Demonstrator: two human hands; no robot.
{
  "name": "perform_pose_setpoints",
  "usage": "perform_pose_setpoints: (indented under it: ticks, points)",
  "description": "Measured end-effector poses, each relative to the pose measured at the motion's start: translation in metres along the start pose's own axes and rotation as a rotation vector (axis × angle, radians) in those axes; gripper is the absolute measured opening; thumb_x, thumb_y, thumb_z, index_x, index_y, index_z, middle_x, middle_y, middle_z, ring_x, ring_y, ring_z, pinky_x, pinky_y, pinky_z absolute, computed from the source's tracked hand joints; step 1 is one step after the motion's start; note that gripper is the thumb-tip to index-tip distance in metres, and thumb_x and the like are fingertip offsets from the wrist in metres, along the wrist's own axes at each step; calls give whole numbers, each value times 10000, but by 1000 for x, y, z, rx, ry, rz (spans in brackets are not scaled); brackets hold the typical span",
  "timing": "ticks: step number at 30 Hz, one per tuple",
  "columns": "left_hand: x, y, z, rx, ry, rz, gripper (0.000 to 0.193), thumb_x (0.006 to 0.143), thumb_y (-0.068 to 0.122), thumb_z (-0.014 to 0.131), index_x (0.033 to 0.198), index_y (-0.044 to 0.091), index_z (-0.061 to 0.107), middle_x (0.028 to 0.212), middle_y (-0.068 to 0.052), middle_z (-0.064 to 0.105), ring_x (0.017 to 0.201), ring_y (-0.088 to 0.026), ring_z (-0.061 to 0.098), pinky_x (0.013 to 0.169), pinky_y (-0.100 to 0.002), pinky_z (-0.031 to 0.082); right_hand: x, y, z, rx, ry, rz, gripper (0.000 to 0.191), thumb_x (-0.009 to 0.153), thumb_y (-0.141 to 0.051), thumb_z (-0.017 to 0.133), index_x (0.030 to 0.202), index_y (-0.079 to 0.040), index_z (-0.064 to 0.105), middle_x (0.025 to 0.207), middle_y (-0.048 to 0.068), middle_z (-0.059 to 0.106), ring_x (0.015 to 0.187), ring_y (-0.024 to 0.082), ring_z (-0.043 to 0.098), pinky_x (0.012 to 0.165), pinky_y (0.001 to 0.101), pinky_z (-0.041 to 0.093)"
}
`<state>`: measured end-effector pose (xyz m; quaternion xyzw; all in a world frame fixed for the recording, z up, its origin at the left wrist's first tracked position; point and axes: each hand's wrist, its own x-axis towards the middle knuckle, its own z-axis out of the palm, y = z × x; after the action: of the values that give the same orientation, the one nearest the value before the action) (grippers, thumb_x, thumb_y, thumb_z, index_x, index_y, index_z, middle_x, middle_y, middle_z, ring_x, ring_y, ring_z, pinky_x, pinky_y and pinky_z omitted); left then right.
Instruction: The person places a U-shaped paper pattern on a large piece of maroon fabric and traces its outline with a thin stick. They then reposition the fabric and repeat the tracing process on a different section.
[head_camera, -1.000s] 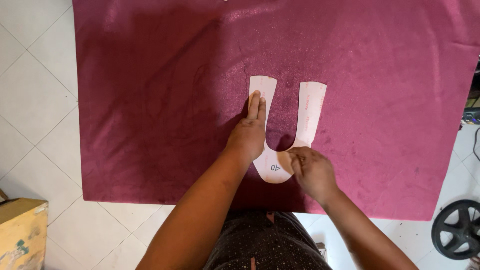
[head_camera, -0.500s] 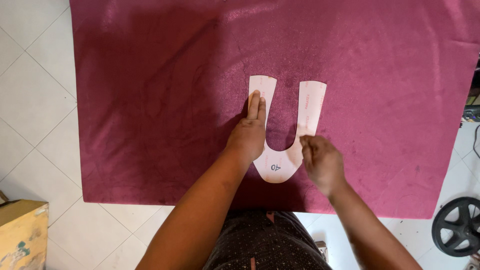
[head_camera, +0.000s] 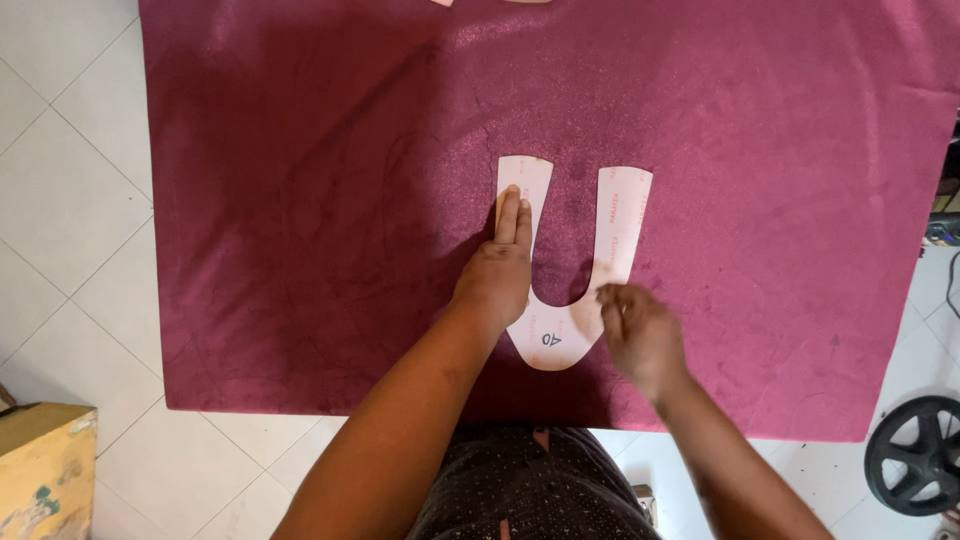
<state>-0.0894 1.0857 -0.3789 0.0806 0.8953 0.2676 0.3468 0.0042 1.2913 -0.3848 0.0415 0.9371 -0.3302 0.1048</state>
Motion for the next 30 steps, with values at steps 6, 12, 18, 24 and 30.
perform_pose_setpoints:
  ticks: [6,12,18,24,30]
  points:
    - [-3,4,-4,18,-35,-26,973,793,-194,488,1617,59,38,1713,-37,-164,1132,-320,644,957,-373,560,44,10,-10,-47,213,-205,224,1068,-177,617,1077,16,730,1022,189,766,830,259,757,720,344,628]
    - [-3,5,-7,11,-14,-5,989,790,-203,490,1625,73,39,1709,-30,-160,1088,-312,652,966,-371,554,-9,-3,-2,-55,-8,-72,223,1052,-182,561,1036,-14,707,1007,153,769,682,225,748,587,306,637]
    - [-2,6,-7,5,-45,-42,1005,787,-213,478,1624,94,13,1709,-4,-180,1114,-296,640,944,-360,566,0,-6,-4,-110,77,-53,247,1026,-242,614,1057,-16,710,890,148,763,654,253,727,604,368,606]
    - [-2,4,-3,-11,14,-11,1017,772,-224,479,1627,96,31,1718,-6,-138,1093,-299,655,928,-358,579,-7,-27,10,-182,-35,-231,197,909,-156,661,1030,-7,702,882,158,734,752,309,709,671,438,578]
    - [1,3,0,-52,83,24,972,804,-163,493,1630,105,57,1715,6,-110,1123,-319,646,943,-396,561,1,-32,25,56,-76,-260,158,955,-132,628,1038,-23,708,895,137,745,790,290,722,716,418,596]
